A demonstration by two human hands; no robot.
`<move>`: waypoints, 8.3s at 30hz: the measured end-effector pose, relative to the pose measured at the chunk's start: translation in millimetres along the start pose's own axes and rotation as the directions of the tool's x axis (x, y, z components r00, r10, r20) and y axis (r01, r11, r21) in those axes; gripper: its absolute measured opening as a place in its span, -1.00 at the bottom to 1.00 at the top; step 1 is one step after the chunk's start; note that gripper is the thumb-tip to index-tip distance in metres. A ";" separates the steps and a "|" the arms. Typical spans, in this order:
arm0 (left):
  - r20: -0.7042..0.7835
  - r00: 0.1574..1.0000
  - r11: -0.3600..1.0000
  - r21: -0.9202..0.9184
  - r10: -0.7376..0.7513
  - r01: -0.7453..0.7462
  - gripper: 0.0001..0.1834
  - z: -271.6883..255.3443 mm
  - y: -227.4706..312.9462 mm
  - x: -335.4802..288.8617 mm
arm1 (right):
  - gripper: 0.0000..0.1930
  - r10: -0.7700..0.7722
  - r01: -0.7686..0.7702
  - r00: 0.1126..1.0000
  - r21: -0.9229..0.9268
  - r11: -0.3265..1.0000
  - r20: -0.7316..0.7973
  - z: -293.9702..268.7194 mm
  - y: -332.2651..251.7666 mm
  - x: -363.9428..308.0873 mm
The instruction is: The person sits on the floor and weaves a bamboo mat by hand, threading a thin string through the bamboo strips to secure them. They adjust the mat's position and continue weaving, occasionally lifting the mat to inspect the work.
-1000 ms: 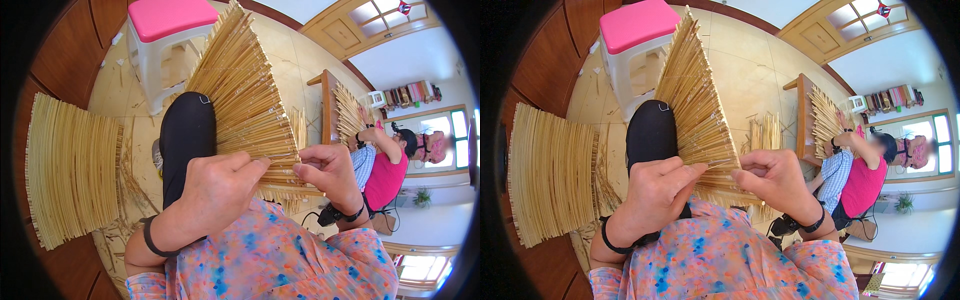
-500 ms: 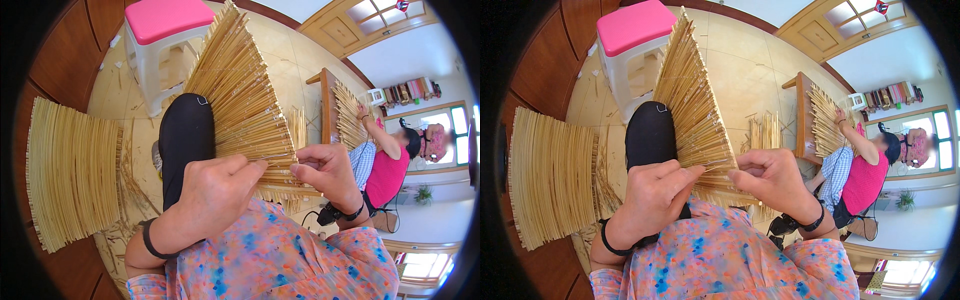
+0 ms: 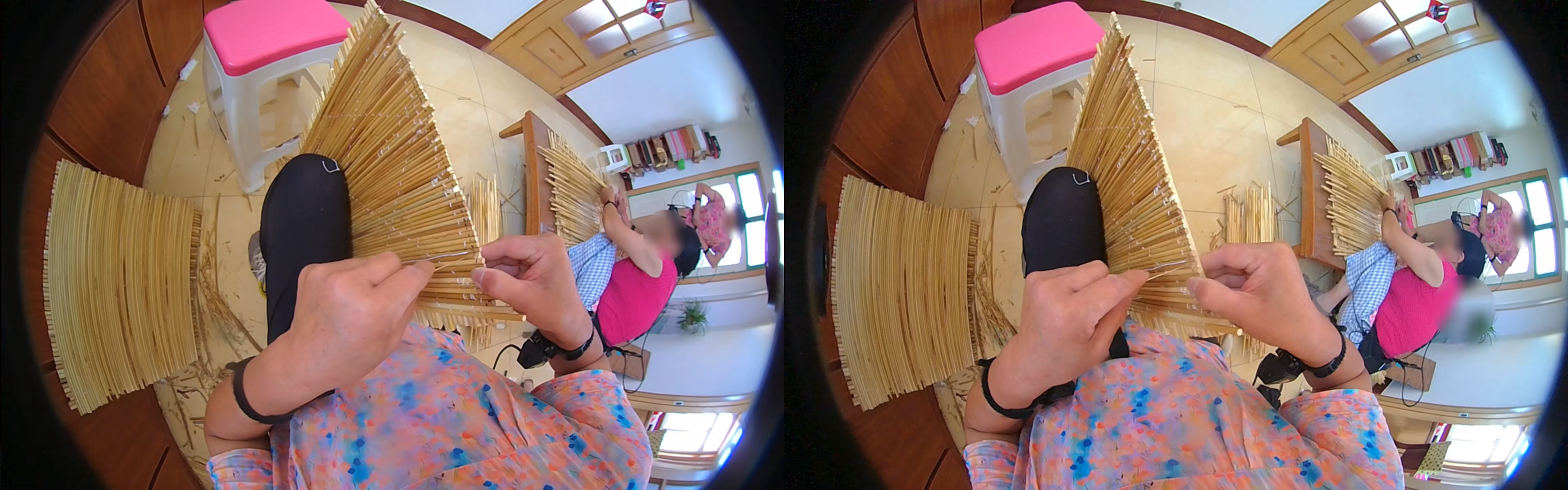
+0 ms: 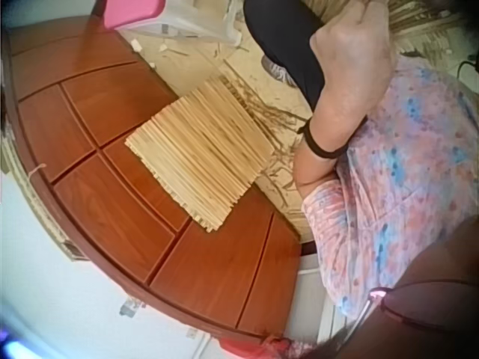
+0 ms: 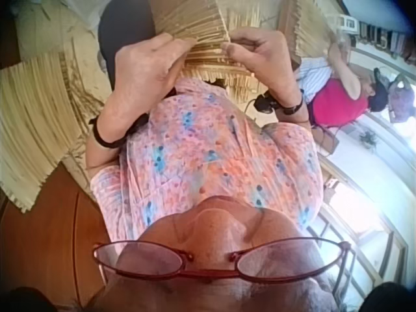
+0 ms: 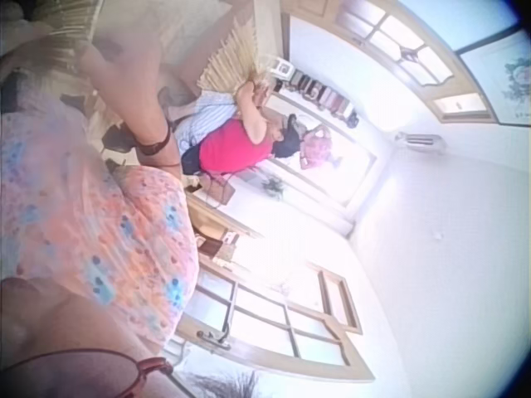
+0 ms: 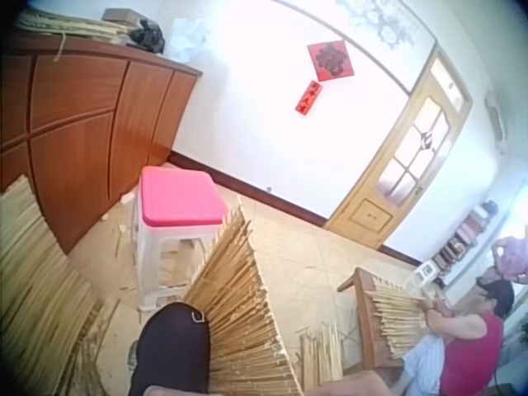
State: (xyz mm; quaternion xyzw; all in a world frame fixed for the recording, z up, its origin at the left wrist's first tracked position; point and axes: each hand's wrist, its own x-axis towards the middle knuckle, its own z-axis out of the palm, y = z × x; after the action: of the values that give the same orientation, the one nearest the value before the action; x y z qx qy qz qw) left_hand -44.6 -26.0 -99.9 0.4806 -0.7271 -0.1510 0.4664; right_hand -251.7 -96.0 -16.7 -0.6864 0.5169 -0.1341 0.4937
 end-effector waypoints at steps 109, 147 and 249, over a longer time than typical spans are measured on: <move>0.300 0.923 0.970 0.103 -0.240 0.218 -0.83 -59.9 0.3 11.1 | -0.30 -0.697 0.635 0.716 0.446 0.630 -0.036 60.8 61.8 69.1; 0.094 0.986 0.955 0.277 -0.135 0.104 -0.81 -32.2 1.7 -1.4 | -0.23 -0.681 0.618 0.730 0.472 0.628 -0.051 62.3 67.9 72.6; 0.447 0.882 0.936 -0.226 -0.145 0.269 -0.96 -3.2 -8.4 60.3 | -0.65 -0.635 0.508 0.712 -0.405 0.760 -0.299 48.3 41.0 -2.0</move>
State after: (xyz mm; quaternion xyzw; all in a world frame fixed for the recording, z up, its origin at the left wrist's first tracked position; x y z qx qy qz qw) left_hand -43.4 -80.1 -71.6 0.4404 -0.7258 -0.4031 0.3419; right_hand -242.6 -67.4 -72.6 -0.8331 0.3830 -0.3474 0.1963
